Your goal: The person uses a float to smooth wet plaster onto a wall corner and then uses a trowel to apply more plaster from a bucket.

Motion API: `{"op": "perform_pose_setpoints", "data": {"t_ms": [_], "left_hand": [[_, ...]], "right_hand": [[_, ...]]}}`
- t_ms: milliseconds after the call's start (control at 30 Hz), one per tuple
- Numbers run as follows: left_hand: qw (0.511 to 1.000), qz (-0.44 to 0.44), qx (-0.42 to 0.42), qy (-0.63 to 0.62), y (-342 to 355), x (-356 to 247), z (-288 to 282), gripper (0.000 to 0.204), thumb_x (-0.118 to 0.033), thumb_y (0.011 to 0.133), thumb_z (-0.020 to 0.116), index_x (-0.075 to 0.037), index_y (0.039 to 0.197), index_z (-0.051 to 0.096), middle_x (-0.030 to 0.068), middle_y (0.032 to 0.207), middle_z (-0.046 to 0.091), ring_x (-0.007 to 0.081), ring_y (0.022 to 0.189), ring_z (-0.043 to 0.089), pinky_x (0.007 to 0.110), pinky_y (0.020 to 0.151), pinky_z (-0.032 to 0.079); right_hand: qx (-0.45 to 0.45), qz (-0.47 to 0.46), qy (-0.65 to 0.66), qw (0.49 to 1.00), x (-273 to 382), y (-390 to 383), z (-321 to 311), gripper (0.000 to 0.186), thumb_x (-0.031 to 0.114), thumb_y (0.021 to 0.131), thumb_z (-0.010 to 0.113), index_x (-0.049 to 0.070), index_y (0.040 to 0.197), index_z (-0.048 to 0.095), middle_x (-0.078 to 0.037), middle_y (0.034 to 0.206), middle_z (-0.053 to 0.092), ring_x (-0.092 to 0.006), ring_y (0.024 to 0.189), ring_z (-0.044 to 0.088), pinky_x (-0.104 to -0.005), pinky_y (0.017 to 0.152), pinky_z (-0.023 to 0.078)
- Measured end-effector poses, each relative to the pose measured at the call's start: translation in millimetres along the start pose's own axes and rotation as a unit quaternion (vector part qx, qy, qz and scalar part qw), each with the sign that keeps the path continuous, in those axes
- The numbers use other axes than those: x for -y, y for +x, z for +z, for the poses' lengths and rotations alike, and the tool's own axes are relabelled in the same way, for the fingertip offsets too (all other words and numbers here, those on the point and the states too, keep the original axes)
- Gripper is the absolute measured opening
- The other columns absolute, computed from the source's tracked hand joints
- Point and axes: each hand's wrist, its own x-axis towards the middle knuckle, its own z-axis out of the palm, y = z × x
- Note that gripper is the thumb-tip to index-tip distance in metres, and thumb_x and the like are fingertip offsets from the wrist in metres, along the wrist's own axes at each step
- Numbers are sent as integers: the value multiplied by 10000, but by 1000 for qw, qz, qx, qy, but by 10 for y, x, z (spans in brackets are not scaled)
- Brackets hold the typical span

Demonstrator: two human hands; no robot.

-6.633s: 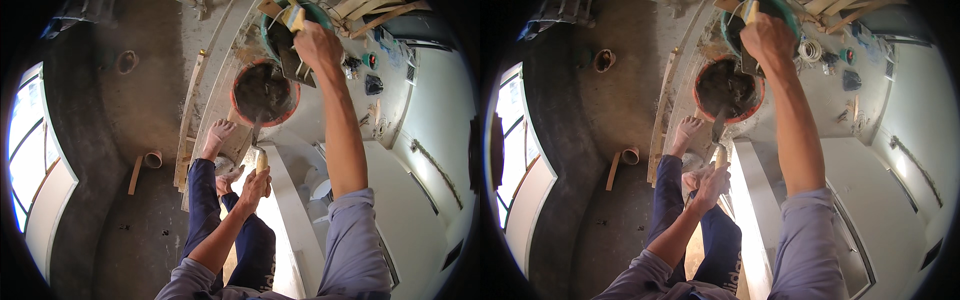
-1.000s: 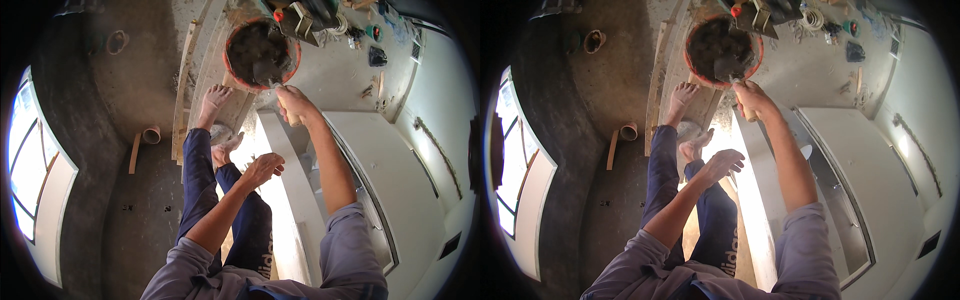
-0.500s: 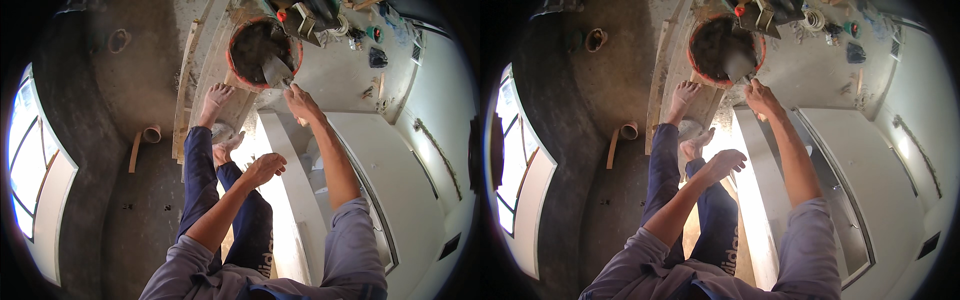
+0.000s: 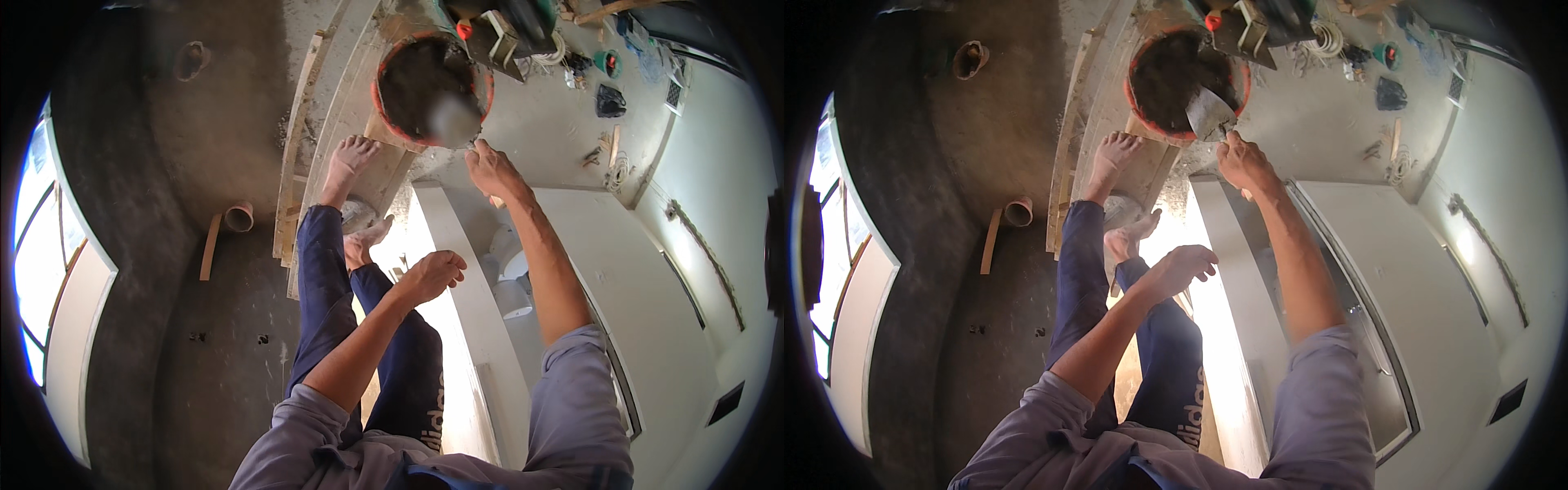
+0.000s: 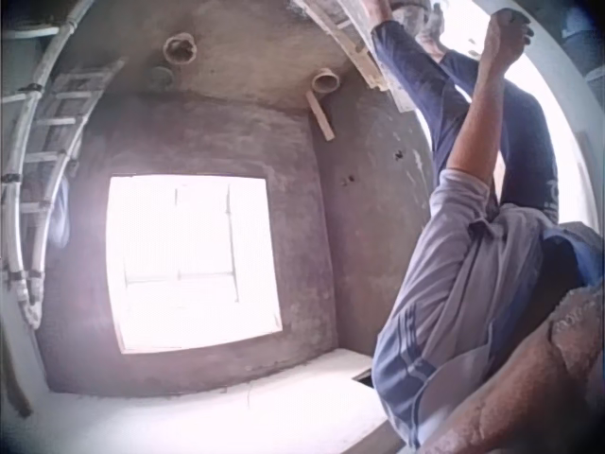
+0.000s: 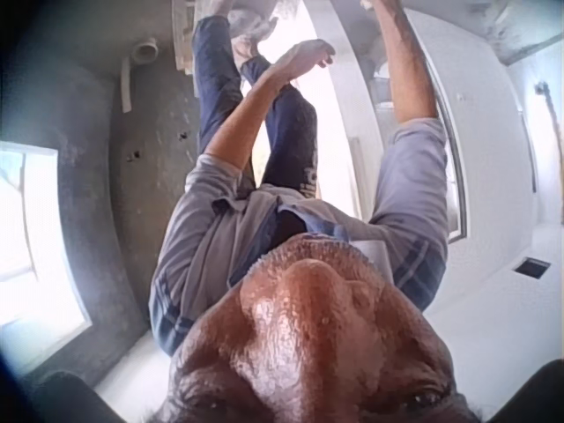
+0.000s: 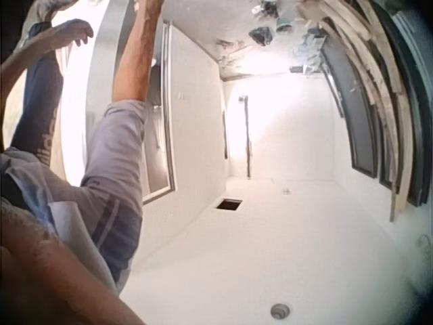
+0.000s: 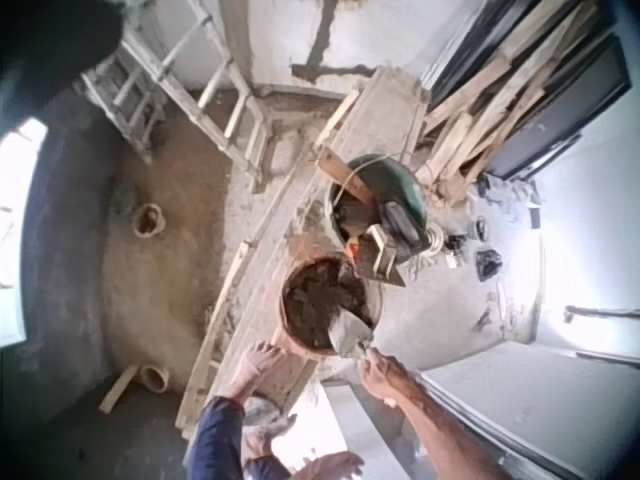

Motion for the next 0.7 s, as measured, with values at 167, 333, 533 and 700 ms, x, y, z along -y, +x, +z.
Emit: {"op": "perform_pose_setpoints", "data": {"t_ms": [167, 333, 533, 700], "left_hand": [[1000, 2, 9, 18, 70, 115, -37, 363, -197, 861, 480, 30, 1112, 612, 86, 943, 660, 173, 866, 628, 315, 767, 487], [995, 22, 37, 84, 145, 283, 62, 354, -176, 869, 468, 27, 1124, 606, 103, 957, 667, 191, 872, 633, 331, 810, 500], [995, 9, 28, 94, 120, 223, 25, 306, -126, 877, 491, 35, 1108, 611, 119, 967, 668, 190, 826, 641, 307, 775, 512], [996, 16, 30, 78, 134, 265, 49, 302, -125, 877, 492, 52, 1091, 613, 118, 930, 660, 191, 790, 634, 305, 759, 514]], "right_hand": [[-71, -67, -114, 989, -41, -354, -267, 330, 274, 957, 468, -25, 1100, 471, -321, 893, 647, -485, 862, 636, -554, 789, 498], [-89, -79, -118, 986, -174, -106, 18, 377, 250, 939, 510, -46, 1167, 455, -287, 852, 665, -476, 869, 649, -551, 821, 505], [114, 91, 242, 959, 155, -101, -244, 450, 343, 950, 473, -9, 1230, 481, -168, 801, 604, -246, 560, 607, -377, 528, 522], [6, 3, 195, 981, -70, -53, -101, 341, 329, 947, 505, 24, 1100, 488, -193, 806, 611, -291, 602, 626, -425, 552, 521]]}}
